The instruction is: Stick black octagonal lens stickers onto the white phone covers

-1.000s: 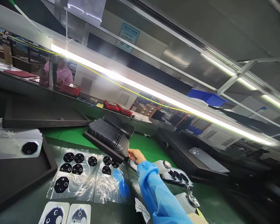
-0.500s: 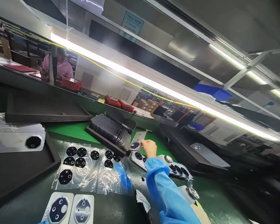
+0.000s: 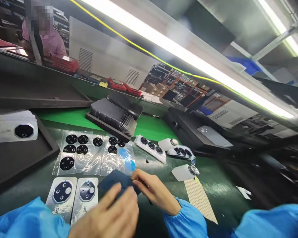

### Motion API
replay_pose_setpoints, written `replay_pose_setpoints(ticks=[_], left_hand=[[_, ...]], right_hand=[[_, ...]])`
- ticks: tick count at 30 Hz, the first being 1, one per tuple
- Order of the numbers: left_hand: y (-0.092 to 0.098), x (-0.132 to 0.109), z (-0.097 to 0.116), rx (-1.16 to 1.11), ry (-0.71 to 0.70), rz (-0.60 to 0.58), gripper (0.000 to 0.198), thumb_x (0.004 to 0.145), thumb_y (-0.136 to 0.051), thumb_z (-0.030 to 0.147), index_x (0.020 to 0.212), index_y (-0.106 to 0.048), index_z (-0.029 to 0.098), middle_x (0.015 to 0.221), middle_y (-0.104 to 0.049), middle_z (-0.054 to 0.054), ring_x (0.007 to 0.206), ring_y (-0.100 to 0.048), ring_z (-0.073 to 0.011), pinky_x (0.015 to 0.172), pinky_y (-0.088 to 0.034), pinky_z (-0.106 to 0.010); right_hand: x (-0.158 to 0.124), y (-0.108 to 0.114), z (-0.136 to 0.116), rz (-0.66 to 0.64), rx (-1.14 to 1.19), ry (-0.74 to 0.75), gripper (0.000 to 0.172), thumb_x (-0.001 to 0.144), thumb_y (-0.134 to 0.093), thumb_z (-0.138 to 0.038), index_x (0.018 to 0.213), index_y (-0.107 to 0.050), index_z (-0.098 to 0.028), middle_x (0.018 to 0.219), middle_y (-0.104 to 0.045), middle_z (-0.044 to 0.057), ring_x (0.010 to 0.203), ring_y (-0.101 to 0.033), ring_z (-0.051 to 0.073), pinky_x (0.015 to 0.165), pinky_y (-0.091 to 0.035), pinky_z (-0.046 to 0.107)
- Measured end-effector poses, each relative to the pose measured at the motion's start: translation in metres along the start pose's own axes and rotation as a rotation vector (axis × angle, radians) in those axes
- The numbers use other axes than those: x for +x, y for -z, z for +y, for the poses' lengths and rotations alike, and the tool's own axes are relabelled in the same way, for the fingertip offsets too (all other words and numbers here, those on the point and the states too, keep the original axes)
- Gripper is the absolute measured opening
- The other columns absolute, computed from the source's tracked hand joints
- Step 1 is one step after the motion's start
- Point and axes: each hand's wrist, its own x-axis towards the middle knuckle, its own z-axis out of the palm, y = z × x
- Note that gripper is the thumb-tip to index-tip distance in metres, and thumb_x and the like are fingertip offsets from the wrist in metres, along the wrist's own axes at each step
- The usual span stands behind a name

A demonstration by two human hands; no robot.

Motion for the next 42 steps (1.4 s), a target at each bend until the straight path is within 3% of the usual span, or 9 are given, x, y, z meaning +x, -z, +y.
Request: replay_pose_setpoints(ticks=[2,6,10,12,13,17,20,27,42], left_hand=[[0.005,0.013,-0.022,-0.060,0.197,-0.132,0.037,0.091,-0.052,0.017,0.127,-0.056,0.007,0.121,-0.067,-0.017,0.108,-0.064,-0.0302,0.087,-0.048,-0.042],[-0.007,0.018,-0.053,-0.505,0.454,-0.537,0.013,0.092,-0.053,0.020,0.103,-0.060,0.019,0.078,-0.070,-0.002,0.070,-0.066,-0.0228,0.060,-0.037,-0.031],[-0.026,0.013,-0.063,-0.897,0.756,-0.395,0.020,0.096,-0.045,0.038,0.089,-0.053,0.021,0.076,-0.063,0.000,0.071,-0.060,-0.0197,0.060,-0.033,-0.028],[-0.036,0.010,-0.061,-1.124,0.868,-0.309,0.027,0.094,-0.045,0.045,0.088,-0.051,0.020,0.081,-0.063,-0.001,0.076,-0.060,-0.0201,0.064,-0.037,-0.028],[-0.041,0.009,-0.058,-1.241,0.908,-0.263,0.030,0.093,-0.046,0.049,0.089,-0.051,0.020,0.085,-0.064,-0.002,0.080,-0.060,-0.0207,0.067,-0.039,-0.028],[-0.057,0.005,-0.044,-1.617,0.993,-0.157,0.043,0.085,-0.056,0.061,0.092,-0.050,0.018,0.087,-0.064,-0.004,0.083,-0.061,-0.0220,0.072,-0.043,-0.030],[-0.059,0.002,-0.035,-1.741,1.032,-0.171,0.050,0.079,-0.062,0.065,0.092,-0.049,0.018,0.089,-0.065,-0.005,0.087,-0.062,-0.0239,0.076,-0.046,-0.032],[-0.056,0.001,-0.035,-1.607,1.033,-0.186,0.048,0.082,-0.059,0.065,0.088,-0.053,0.018,0.089,-0.062,-0.003,0.091,-0.057,-0.0218,0.080,-0.043,-0.030],[-0.055,0.003,-0.039,-1.618,1.123,-0.190,0.041,0.082,-0.060,0.059,0.081,-0.048,0.019,0.068,-0.043,0.006,0.064,-0.036,-0.0117,0.061,-0.028,-0.025]], right_hand=[[0.003,0.000,-0.013,-0.048,-0.125,0.104,0.022,0.103,-0.035,-0.024,0.093,-0.054,-0.020,0.081,-0.061,0.001,0.069,-0.056,0.013,0.062,-0.042,0.023],[0.005,0.006,-0.031,0.098,-0.415,0.233,0.028,0.103,-0.032,-0.017,0.096,-0.059,-0.019,0.082,-0.062,0.004,0.073,-0.058,0.015,0.065,-0.044,0.026],[-0.012,-0.012,-0.019,0.776,-0.263,-0.046,0.020,0.096,-0.055,-0.030,0.114,-0.061,-0.023,0.109,-0.062,0.008,0.094,-0.059,0.020,0.082,-0.049,0.034],[-0.021,-0.037,-0.007,1.214,0.081,-0.313,0.034,0.091,-0.062,-0.040,0.121,-0.057,-0.023,0.117,-0.059,0.009,0.095,-0.060,0.020,0.078,-0.051,0.032],[-0.024,-0.052,-0.001,1.253,0.309,-0.409,0.041,0.088,-0.065,-0.045,0.121,-0.056,-0.023,0.113,-0.060,0.009,0.093,-0.061,0.020,0.075,-0.052,0.031],[-0.020,-0.107,0.006,0.885,1.028,-0.550,0.054,0.083,-0.065,-0.060,0.119,-0.060,-0.019,0.103,-0.067,0.009,0.082,-0.064,0.020,0.064,-0.051,0.028],[-0.013,-0.121,0.002,0.737,1.156,-0.514,0.043,0.081,-0.068,-0.059,0.098,-0.067,-0.019,0.089,-0.068,0.004,0.072,-0.061,0.017,0.065,-0.049,0.027],[-0.012,-0.120,-0.002,0.748,1.082,-0.519,0.041,0.079,-0.069,-0.057,0.076,-0.066,-0.017,0.070,-0.062,0.000,0.067,-0.054,0.015,0.063,-0.046,0.022],[-0.016,-0.120,-0.005,0.654,1.165,-0.596,0.038,0.081,-0.069,-0.055,0.091,-0.071,-0.018,0.081,-0.069,0.003,0.077,-0.061,0.019,0.073,-0.050,0.026]])
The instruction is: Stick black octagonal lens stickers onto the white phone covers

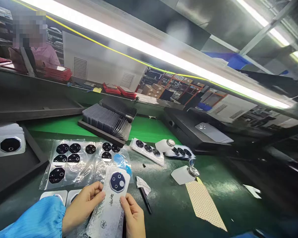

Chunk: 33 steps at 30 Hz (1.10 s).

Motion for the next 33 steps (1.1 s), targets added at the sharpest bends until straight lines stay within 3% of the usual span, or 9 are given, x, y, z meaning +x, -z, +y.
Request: replay_pose_setpoints(ticks=[5,11,18,22,29,33], left_hand=[[0.001,0.001,-0.002,0.026,0.010,0.013,0.049,0.080,-0.058,0.067,0.078,-0.042,0.020,0.068,-0.039,0.006,0.064,-0.034,-0.0116,0.060,-0.026,-0.025],[0.003,0.004,-0.012,-0.027,0.000,0.005,0.057,0.075,-0.062,0.072,0.081,-0.043,0.019,0.078,-0.049,0.002,0.074,-0.046,-0.0154,0.067,-0.035,-0.027],[0.002,0.001,-0.018,-0.070,-0.043,0.018,0.054,0.079,-0.060,0.071,0.087,-0.050,0.019,0.085,-0.056,0.000,0.084,-0.052,-0.0189,0.074,-0.040,-0.028],[-0.001,-0.001,-0.013,-0.117,-0.024,0.040,0.051,0.077,-0.065,0.068,0.086,-0.053,0.019,0.085,-0.060,-0.001,0.084,-0.054,-0.0187,0.073,-0.042,-0.027],[-0.003,-0.004,-0.008,-0.129,0.000,0.034,0.051,0.078,-0.065,0.068,0.088,-0.053,0.019,0.087,-0.062,-0.001,0.085,-0.056,-0.0191,0.074,-0.043,-0.027],[-0.002,-0.001,-0.016,-0.130,0.006,0.025,0.056,0.076,-0.064,0.072,0.089,-0.051,0.019,0.088,-0.061,-0.002,0.084,-0.055,-0.0192,0.073,-0.041,-0.027]], right_hand=[[0.000,-0.003,0.000,-0.002,0.021,0.000,0.037,0.082,-0.070,-0.053,0.094,-0.072,-0.018,0.085,-0.070,0.003,0.078,-0.062,0.019,0.073,-0.050,0.025],[0.001,0.000,-0.002,0.034,0.016,-0.004,0.037,0.081,-0.071,-0.052,0.097,-0.072,-0.019,0.087,-0.071,0.003,0.079,-0.062,0.019,0.073,-0.050,0.026],[0.006,0.057,-0.021,0.242,-0.028,0.037,0.045,0.069,-0.078,-0.056,0.095,-0.074,-0.019,0.092,-0.073,0.006,0.084,-0.064,0.025,0.071,-0.054,0.030],[0.003,0.080,-0.032,0.210,-0.167,0.006,0.048,0.069,-0.078,-0.055,0.101,-0.075,-0.019,0.096,-0.073,0.008,0.087,-0.066,0.027,0.075,-0.055,0.033],[0.002,0.076,-0.027,0.054,-0.272,0.004,0.050,0.071,-0.077,-0.057,0.103,-0.075,-0.019,0.096,-0.074,0.010,0.086,-0.066,0.027,0.079,-0.054,0.034],[0.006,0.081,-0.020,0.087,-0.325,-0.027,0.063,0.069,-0.076,-0.063,0.110,-0.072,-0.016,0.083,-0.072,0.009,0.079,-0.065,0.026,0.073,-0.054,0.034]])
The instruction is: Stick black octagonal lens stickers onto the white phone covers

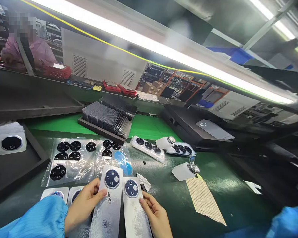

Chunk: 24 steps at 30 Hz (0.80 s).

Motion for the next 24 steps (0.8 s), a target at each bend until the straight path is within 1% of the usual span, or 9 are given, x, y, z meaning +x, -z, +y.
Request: replay_pose_setpoints(ticks=[3,5,7,12,16,20,24], left_hand=[[0.001,0.002,-0.005,0.011,-0.022,-0.004,0.055,0.076,-0.064,0.071,0.088,-0.051,0.019,0.086,-0.060,-0.001,0.084,-0.054,-0.0190,0.074,-0.041,-0.028],[0.001,0.002,-0.007,0.016,-0.025,-0.006,0.054,0.077,-0.064,0.070,0.087,-0.051,0.019,0.085,-0.059,-0.001,0.083,-0.054,-0.0186,0.073,-0.040,-0.028],[0.001,0.003,-0.009,0.014,-0.026,0.002,0.052,0.078,-0.063,0.069,0.086,-0.050,0.019,0.084,-0.058,-0.001,0.082,-0.053,-0.0181,0.072,-0.040,-0.027],[0.003,0.003,-0.015,0.037,-0.052,0.016,0.047,0.083,-0.061,0.065,0.085,-0.050,0.019,0.082,-0.057,0.001,0.080,-0.052,-0.0167,0.071,-0.038,-0.026],[0.002,0.003,-0.011,0.035,-0.060,0.014,0.046,0.084,-0.061,0.063,0.085,-0.050,0.018,0.082,-0.056,0.001,0.079,-0.051,-0.0159,0.069,-0.037,-0.025],[0.000,0.001,-0.007,0.032,-0.042,0.008,0.049,0.081,-0.063,0.066,0.084,-0.050,0.018,0.081,-0.057,0.001,0.077,-0.052,-0.0163,0.068,-0.037,-0.026],[0.000,0.002,-0.010,0.010,-0.039,0.021,0.049,0.080,-0.064,0.066,0.085,-0.053,0.018,0.081,-0.059,0.000,0.077,-0.054,-0.0167,0.066,-0.038,-0.025]], right_hand=[[0.004,0.004,0.005,0.101,-0.108,0.007,0.073,0.065,-0.075,-0.068,0.113,-0.070,-0.013,0.068,-0.066,0.003,0.072,-0.063,0.023,0.065,-0.050,0.029],[0.006,0.006,0.006,0.155,-0.188,0.025,0.077,0.064,-0.072,-0.071,0.114,-0.068,-0.013,0.065,-0.062,0.001,0.069,-0.061,0.021,0.062,-0.047,0.027],[0.007,0.007,0.007,0.178,-0.270,0.048,0.077,0.066,-0.068,-0.073,0.114,-0.067,-0.013,0.063,-0.060,-0.001,0.065,-0.059,0.019,0.060,-0.045,0.026],[0.007,0.012,0.006,0.165,-0.450,0.081,0.069,0.075,-0.060,-0.072,0.117,-0.064,-0.017,0.058,-0.053,-0.005,0.059,-0.055,0.017,0.057,-0.039,0.025],[0.007,0.015,0.005,0.173,-0.524,0.104,0.065,0.078,-0.057,-0.071,0.116,-0.064,-0.020,0.057,-0.050,-0.005,0.057,-0.055,0.017,0.054,-0.037,0.024],[0.007,0.015,0.003,0.186,-0.609,0.132,0.064,0.080,-0.053,-0.072,0.117,-0.064,-0.021,0.057,-0.055,-0.003,0.056,-0.058,0.019,0.051,-0.036,0.024],[0.004,0.015,-0.002,0.180,-0.817,0.125,0.063,0.085,-0.042,-0.071,0.121,-0.062,-0.023,0.059,-0.058,-0.002,0.054,-0.060,0.020,0.047,-0.034,0.025]])
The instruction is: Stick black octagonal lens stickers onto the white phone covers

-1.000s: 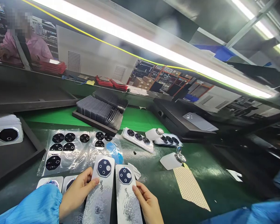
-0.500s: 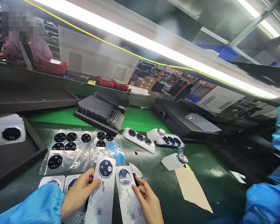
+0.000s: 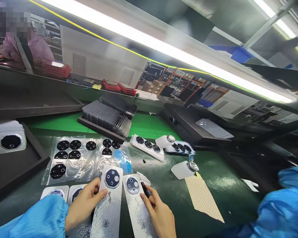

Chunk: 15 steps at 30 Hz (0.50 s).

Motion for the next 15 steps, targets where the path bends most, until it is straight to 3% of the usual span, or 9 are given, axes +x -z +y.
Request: replay_pose_setpoints(ticks=[3,6,10,15], left_hand=[[0.000,0.001,-0.001,-0.024,0.003,-0.005,0.049,0.080,-0.065,0.065,0.087,-0.053,0.018,0.082,-0.061,0.001,0.077,-0.054,-0.0160,0.066,-0.038,-0.025],[0.000,-0.001,0.003,-0.022,0.015,-0.018,0.049,0.080,-0.065,0.065,0.086,-0.053,0.018,0.082,-0.061,0.001,0.078,-0.054,-0.0160,0.068,-0.039,-0.025],[-0.002,-0.004,0.009,-0.017,0.025,-0.030,0.048,0.080,-0.065,0.064,0.085,-0.052,0.018,0.084,-0.062,0.000,0.080,-0.054,-0.0166,0.070,-0.041,-0.026],[-0.004,-0.004,0.007,-0.030,-0.001,-0.041,0.047,0.081,-0.065,0.063,0.089,-0.053,0.018,0.087,-0.063,-0.001,0.082,-0.055,-0.0170,0.070,-0.041,-0.026]], right_hand=[[-0.004,0.008,-0.002,0.050,-0.132,0.005,0.055,0.089,-0.040,-0.065,0.118,-0.064,-0.026,0.069,-0.064,0.001,0.062,-0.064,0.020,0.049,-0.037,0.024],[-0.012,0.014,-0.004,0.115,-0.117,0.043,0.049,0.090,-0.043,-0.064,0.111,-0.067,-0.027,0.085,-0.069,0.004,0.075,-0.066,0.021,0.055,-0.043,0.025],[-0.025,0.005,-0.016,-0.017,0.144,0.095,0.047,0.089,-0.048,-0.064,0.107,-0.069,-0.026,0.086,-0.070,0.004,0.066,-0.062,0.017,0.057,-0.046,0.024],[-0.035,-0.023,-0.039,-0.158,0.496,0.080,0.053,0.087,-0.057,-0.060,0.120,-0.064,-0.020,0.090,-0.069,0.005,0.058,-0.056,0.014,0.051,-0.043,0.023]])
